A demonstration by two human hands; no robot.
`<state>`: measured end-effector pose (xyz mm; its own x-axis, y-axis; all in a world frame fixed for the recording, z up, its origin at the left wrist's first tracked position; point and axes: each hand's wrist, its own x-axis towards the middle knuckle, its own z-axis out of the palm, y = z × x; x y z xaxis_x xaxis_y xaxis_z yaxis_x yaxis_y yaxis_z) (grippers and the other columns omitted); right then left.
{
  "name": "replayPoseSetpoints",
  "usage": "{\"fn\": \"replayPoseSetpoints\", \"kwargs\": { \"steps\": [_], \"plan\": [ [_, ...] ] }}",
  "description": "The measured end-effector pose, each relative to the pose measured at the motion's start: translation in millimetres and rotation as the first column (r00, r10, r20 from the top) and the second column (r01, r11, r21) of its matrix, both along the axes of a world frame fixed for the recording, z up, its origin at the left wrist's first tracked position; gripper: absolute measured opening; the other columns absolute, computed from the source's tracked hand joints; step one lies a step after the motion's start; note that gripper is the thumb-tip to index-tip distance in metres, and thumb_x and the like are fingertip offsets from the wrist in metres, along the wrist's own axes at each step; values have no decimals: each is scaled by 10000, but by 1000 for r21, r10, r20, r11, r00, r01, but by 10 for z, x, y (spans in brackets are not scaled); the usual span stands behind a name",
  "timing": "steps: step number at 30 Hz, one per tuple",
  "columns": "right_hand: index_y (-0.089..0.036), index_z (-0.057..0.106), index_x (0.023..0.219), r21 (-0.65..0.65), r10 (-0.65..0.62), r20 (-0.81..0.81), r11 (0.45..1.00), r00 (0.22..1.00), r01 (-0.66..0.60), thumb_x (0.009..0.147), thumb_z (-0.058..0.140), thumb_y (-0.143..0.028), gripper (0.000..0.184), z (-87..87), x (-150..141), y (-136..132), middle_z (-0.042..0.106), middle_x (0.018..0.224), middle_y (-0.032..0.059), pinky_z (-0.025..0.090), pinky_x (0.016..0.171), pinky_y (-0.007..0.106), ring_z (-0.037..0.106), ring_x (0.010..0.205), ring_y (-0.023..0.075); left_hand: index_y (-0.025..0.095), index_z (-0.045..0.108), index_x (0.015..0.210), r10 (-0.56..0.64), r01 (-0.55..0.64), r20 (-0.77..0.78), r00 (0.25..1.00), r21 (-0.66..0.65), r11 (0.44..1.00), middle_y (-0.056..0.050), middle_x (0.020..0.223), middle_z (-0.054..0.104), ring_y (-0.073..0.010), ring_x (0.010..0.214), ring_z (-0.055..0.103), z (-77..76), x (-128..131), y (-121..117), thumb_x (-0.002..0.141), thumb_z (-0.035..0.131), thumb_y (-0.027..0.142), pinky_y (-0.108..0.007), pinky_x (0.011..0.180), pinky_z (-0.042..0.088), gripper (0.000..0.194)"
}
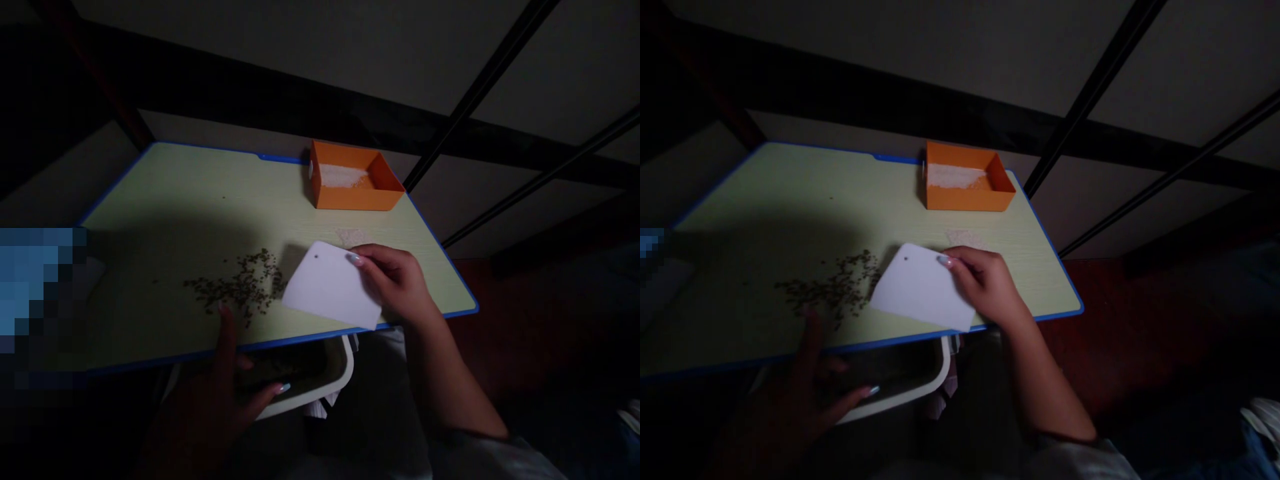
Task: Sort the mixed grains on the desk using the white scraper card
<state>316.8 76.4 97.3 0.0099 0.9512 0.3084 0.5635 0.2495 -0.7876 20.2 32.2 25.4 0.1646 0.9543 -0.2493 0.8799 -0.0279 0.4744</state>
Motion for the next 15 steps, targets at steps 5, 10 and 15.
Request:
{"fn": "replayPoseSetpoints", "kwargs": {
  "steps": [5,10,15],
  "plan": [
    [-215,759,901,18,-280,-4,960,960,280,908,630,-386,215,-29,213,-246,794,873,59,504,630,290,713,760,183,296,-121,1537,31,-30,44,999,-22,999,25,944,773,-234,825,748,25,4,-15,737,626,614,-365,700,575,1140],
    [-192,753,897,-30,-463,126,882,877,470,887,605,-440,289,-83,211,-358,783,795,80,473,565,294,706,668,202,282,-97,1544,46,-46,58,997,-14,999,14,962,773,-231,833,746,57,28,-56,775,620,554,-366,735,569,1085],
    [-185,744,942,-28,-496,189,860,848,509,915,562,-421,299,-122,70,-283,790,837,92,472,589,290,712,687,199,329,-88,1541,68,-67,46,997,-6,998,49,946,778,-229,778,740,-15,-19,-59,741,639,571,-357,668,551,1108]
  ]
}}
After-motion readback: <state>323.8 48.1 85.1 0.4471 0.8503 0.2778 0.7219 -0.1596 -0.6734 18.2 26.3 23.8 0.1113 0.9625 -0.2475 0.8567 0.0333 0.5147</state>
